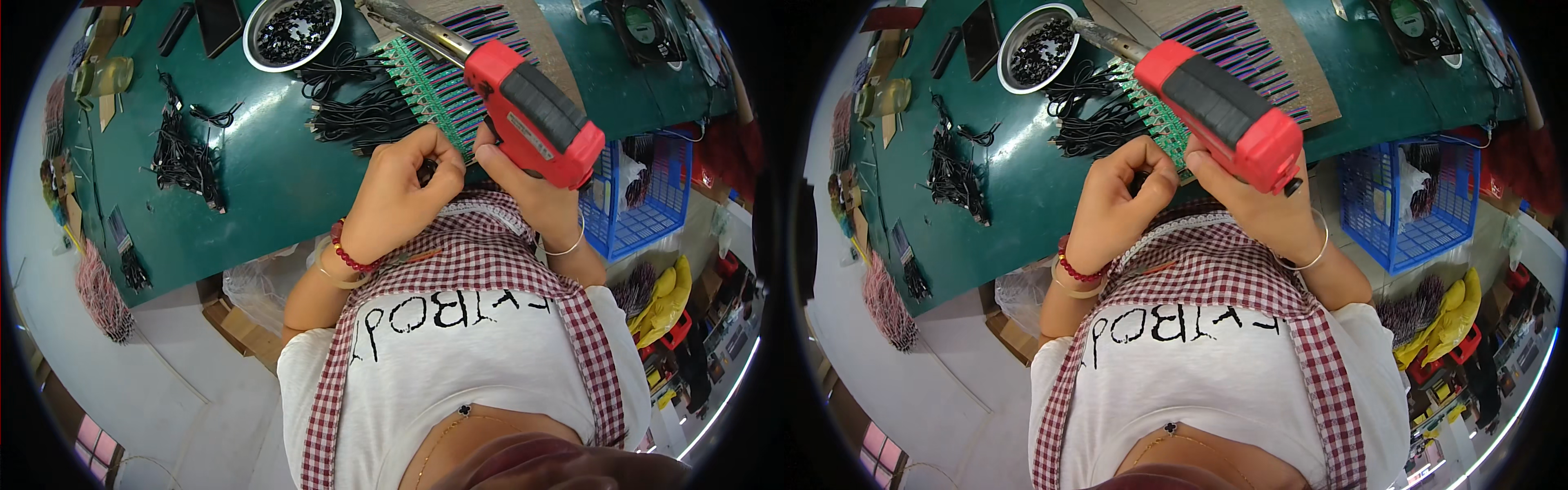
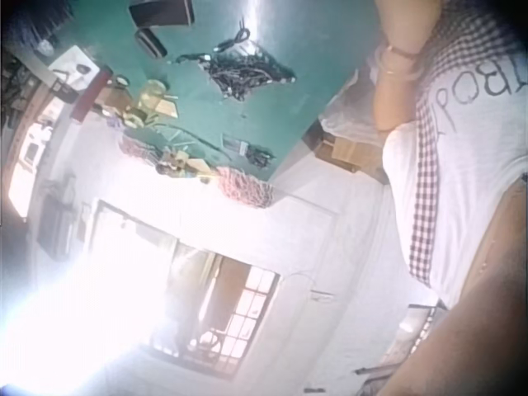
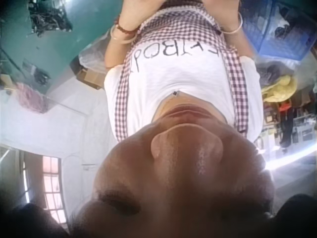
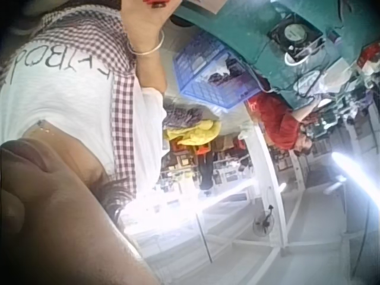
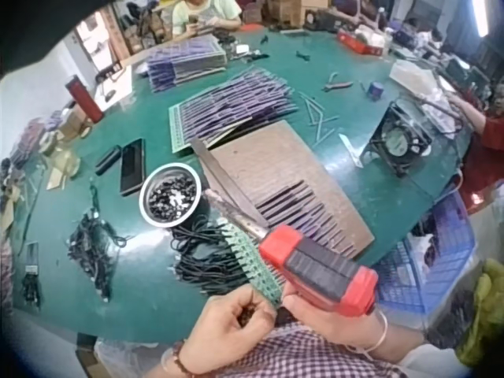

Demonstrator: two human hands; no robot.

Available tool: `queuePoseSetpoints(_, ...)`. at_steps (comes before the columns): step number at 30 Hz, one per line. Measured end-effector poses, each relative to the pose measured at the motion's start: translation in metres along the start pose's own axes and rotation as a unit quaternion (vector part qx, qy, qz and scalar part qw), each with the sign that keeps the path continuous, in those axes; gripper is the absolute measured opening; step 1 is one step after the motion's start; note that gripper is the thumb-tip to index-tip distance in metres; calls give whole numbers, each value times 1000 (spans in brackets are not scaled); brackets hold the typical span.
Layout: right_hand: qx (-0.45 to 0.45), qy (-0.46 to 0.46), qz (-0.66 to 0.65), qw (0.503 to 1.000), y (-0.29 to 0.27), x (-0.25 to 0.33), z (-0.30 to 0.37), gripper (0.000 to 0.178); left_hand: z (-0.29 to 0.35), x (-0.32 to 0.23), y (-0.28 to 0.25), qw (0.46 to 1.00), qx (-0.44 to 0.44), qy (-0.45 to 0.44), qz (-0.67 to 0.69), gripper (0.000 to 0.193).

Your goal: The person solders cables and wires onto circuit boards by hand using a soldering iron, aligning each wire connection before applying heat.

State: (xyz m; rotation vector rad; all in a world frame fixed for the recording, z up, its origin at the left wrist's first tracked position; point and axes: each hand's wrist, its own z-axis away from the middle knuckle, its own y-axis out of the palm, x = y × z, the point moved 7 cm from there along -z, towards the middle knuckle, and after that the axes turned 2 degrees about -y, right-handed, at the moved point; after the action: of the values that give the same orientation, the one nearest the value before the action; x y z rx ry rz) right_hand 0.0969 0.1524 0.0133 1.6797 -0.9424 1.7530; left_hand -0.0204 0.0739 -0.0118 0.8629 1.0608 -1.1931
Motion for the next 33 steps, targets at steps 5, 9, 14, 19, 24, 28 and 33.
queuePoseSetpoints(5, -59, 35, -59, 996, -12, -7, -3, 17, 1, -2, -6, 1000, -8, 8, -2, 5)
queuePoseSetpoints(9, -150, 12, -119, 981, -38, -8, -3, 33, 4, -10, -24, 981, -124, 45, -144, 6)
queuePoseSetpoints(14, -49, 39, -103, 993, -46, -26, 25, 40, 1, -10, -27, 909, -190, 180, -325, 8)
queuePoseSetpoints(19, -79, 80, -89, 990, -63, -56, 74, 43, -2, -4, -23, 911, -167, 155, -343, 10)
queuePoseSetpoints(24, -52, 116, -40, 991, -78, -75, 110, 32, -4, -1, -20, 900, -203, 159, -351, 11)
queuePoseSetpoints(28, -14, 103, 64, 993, -80, -81, 118, 16, -5, -2, -18, 879, -226, 180, -380, 8)
queuePoseSetpoints(33, -13, 82, 90, 992, -77, -77, 113, 16, -8, -3, -17, 870, -227, 179, -401, 8)
